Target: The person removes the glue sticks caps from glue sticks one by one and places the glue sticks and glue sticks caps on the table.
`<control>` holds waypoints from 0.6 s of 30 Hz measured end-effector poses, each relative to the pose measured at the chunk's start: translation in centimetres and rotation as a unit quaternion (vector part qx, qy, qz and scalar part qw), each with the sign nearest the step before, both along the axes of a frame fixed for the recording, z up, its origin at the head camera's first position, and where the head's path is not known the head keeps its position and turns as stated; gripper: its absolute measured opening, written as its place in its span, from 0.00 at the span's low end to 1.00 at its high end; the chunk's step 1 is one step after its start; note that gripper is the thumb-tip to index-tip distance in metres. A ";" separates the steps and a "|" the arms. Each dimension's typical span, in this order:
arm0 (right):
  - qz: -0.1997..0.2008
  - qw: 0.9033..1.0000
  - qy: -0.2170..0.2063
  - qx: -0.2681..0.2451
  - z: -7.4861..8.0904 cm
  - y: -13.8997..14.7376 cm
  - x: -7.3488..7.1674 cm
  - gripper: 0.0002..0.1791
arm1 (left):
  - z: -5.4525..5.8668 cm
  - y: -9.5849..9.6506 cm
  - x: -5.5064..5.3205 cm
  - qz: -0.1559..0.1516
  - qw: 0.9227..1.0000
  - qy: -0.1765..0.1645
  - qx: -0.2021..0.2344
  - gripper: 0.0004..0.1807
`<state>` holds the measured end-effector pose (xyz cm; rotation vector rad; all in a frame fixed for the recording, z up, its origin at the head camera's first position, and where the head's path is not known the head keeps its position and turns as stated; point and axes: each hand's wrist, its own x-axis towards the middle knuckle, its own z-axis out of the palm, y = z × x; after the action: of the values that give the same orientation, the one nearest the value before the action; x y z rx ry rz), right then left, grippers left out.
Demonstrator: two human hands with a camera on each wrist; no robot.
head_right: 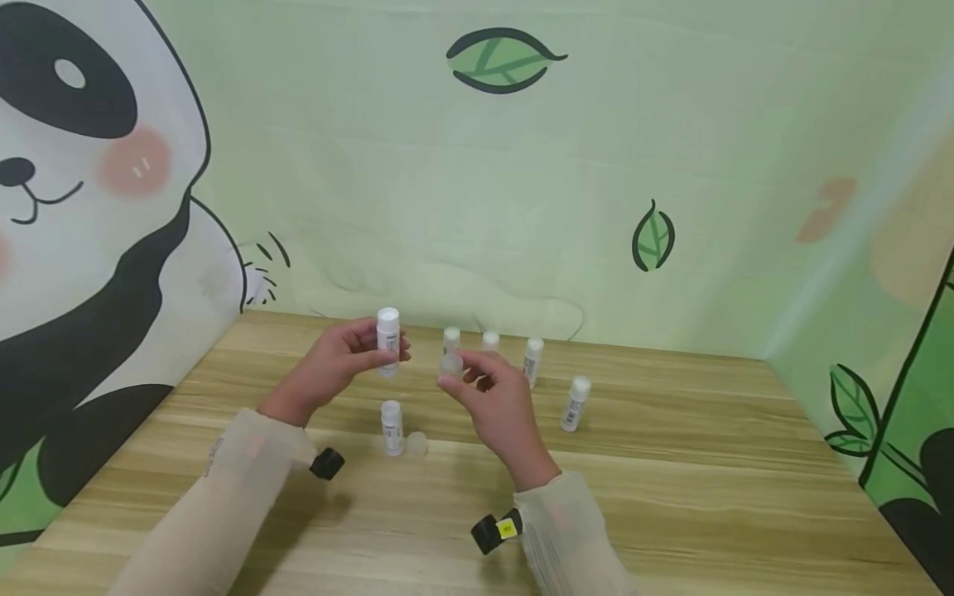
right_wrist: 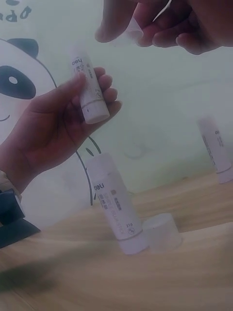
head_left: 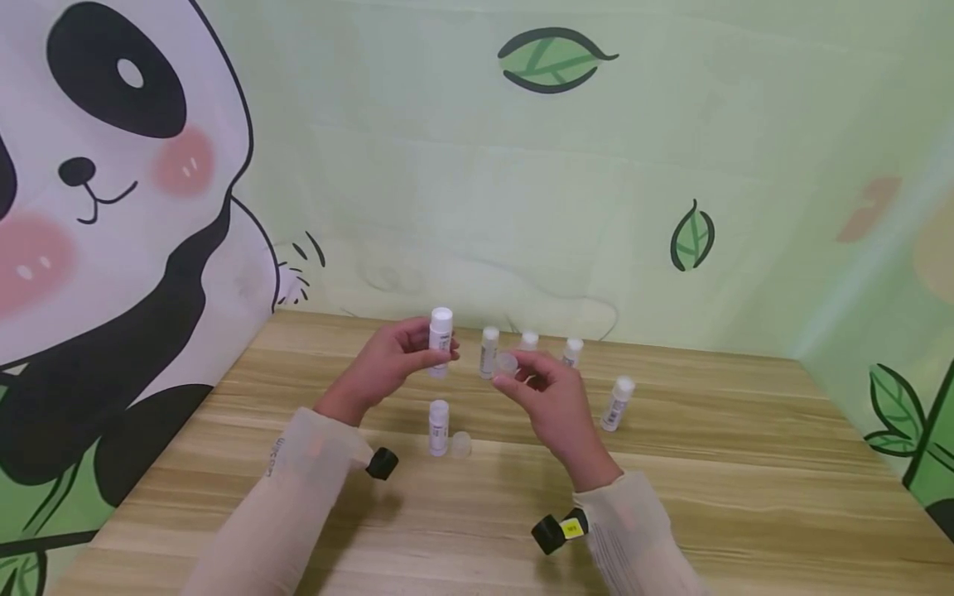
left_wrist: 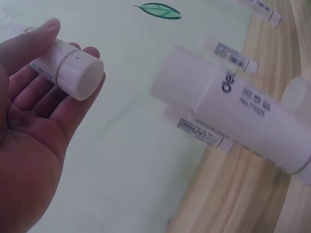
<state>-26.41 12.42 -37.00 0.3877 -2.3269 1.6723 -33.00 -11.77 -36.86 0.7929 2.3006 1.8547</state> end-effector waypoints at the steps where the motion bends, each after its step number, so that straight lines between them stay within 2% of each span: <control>1: -0.001 1.000 -0.001 0.001 0.0 0.0 0.0 0.18 | -0.1 -0.1 -0.1 0.000 1.000 -0.001 0.001 0.18; 9: -0.005 1.000 -0.009 0.010 -0.3 0.0 -0.2 0.18 | -0.5 -0.5 -0.6 0.001 1.000 -0.001 0.005 0.18; 18: -0.023 0.999 -0.029 0.040 -0.8 -0.2 -0.5 0.17 | -1.1 -0.9 -1.0 -0.012 1.000 -0.006 0.005 0.16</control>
<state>-26.88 12.24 -37.77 0.3028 -2.4318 1.5927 -33.96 -12.65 -37.98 0.8057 2.2665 1.8580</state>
